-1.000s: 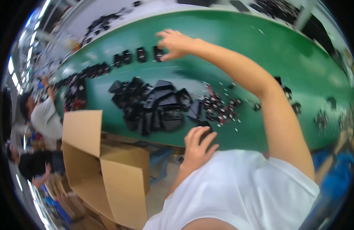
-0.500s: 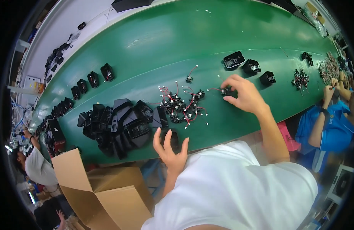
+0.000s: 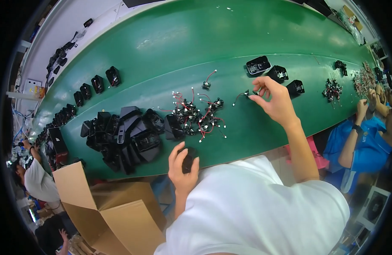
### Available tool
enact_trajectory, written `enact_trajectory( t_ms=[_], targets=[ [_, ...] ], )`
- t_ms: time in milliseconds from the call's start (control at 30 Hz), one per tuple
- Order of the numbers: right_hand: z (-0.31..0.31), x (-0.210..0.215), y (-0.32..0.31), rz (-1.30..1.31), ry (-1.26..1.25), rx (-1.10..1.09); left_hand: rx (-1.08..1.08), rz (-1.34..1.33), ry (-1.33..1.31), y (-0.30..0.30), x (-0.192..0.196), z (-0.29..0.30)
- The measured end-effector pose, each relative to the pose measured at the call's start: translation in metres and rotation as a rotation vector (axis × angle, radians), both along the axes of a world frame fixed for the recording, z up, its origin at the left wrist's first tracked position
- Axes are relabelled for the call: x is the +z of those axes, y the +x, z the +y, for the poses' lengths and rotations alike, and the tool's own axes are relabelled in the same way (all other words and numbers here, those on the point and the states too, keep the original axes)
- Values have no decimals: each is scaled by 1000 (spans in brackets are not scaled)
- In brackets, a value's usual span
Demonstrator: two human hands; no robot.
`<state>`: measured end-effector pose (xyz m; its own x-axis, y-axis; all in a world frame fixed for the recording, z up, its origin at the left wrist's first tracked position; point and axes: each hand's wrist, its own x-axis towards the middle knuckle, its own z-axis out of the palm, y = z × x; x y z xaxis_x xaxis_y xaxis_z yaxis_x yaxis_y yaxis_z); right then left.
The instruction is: The person assembles small electronic components into plastic housings by hand, taking components and wiring from a cardboard box and inserting them into the housings, then securing them with screws.
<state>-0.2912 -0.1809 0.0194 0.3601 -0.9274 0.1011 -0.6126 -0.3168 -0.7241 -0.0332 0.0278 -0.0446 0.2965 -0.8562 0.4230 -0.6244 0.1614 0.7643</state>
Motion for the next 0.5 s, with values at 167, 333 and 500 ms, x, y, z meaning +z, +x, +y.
enact_trajectory(
  t_ms=[167, 333, 500],
  targets=[
    [17, -21, -4, 26, -220, 26, -52, 79, 67, -5, 23, -10],
    [18, -24, -8, -256, -33, -110, -186, 139, 177, -9, 29, -11],
    [13, -24, -8, -71, -104, -9, -222, 133, 233, -8, 30, -10]
  ],
)
